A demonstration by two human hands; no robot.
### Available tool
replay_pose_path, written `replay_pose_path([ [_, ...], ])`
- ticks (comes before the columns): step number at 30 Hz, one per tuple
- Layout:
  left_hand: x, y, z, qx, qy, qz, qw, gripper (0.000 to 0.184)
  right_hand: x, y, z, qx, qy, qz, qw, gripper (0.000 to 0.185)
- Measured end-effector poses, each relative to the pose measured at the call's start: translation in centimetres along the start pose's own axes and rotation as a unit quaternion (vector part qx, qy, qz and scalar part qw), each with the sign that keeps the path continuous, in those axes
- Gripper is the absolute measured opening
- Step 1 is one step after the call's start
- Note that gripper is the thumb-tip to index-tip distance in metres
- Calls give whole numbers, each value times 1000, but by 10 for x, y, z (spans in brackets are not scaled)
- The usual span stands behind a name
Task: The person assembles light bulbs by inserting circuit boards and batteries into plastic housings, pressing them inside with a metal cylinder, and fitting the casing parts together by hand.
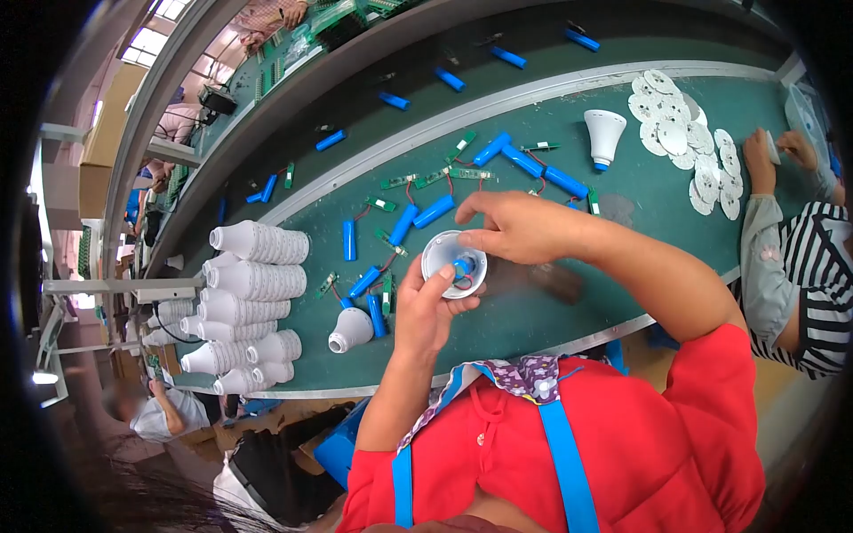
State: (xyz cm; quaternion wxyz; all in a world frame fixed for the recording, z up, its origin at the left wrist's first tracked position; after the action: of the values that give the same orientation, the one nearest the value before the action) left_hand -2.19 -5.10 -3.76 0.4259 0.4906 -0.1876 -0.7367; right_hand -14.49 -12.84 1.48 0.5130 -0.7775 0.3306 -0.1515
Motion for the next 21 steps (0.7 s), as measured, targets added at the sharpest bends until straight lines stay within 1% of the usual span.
replay_pose_path([
  [3, 1, -1, 0, 1, 1, -4, 1000, 37, 2, 9, 2, 34, -1, 17, 999, 37],
  [6, 1, -1, -1, 3, 3, -4, 1000, 37, 4, 11, 2, 116, 0, 35, 993, 36],
  [12, 2, -3, -2, 3, -3, -1, 1000, 38, 4, 15, -2, 146, 21, 44, 988, 36],
  [15, 2, -3, -2, 1, -2, -1, 1000, 38, 3, 16, -1, 126, 7, 31, 992, 40],
  [18, 3, -3, -2, 5, 15, 14, 1000, 41, 1, -1, 4, 71, -50, 7, 996, 41],
  [19, 3, -3, -3, 7, 22, 20, 1000, 43, 0, 0, 9, 52, -63, 15, 996, 46],
  [21, 3, -4, -3, 7, 15, 22, 1000, 44, 1, 4, 18, 64, -71, 2, 995, 49],
])
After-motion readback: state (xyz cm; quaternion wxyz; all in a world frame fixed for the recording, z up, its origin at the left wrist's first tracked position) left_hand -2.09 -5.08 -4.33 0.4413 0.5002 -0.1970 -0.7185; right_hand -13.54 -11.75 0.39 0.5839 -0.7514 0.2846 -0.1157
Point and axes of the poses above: each hand's wrist, its own x-axis towards the middle knuckle, its own z-axis out of the palm, y = z × x, the point moved 7 cm from there along x, towards the middle knuckle, and after that the axes turned 10 degrees about -z, right-handed, at the moved point
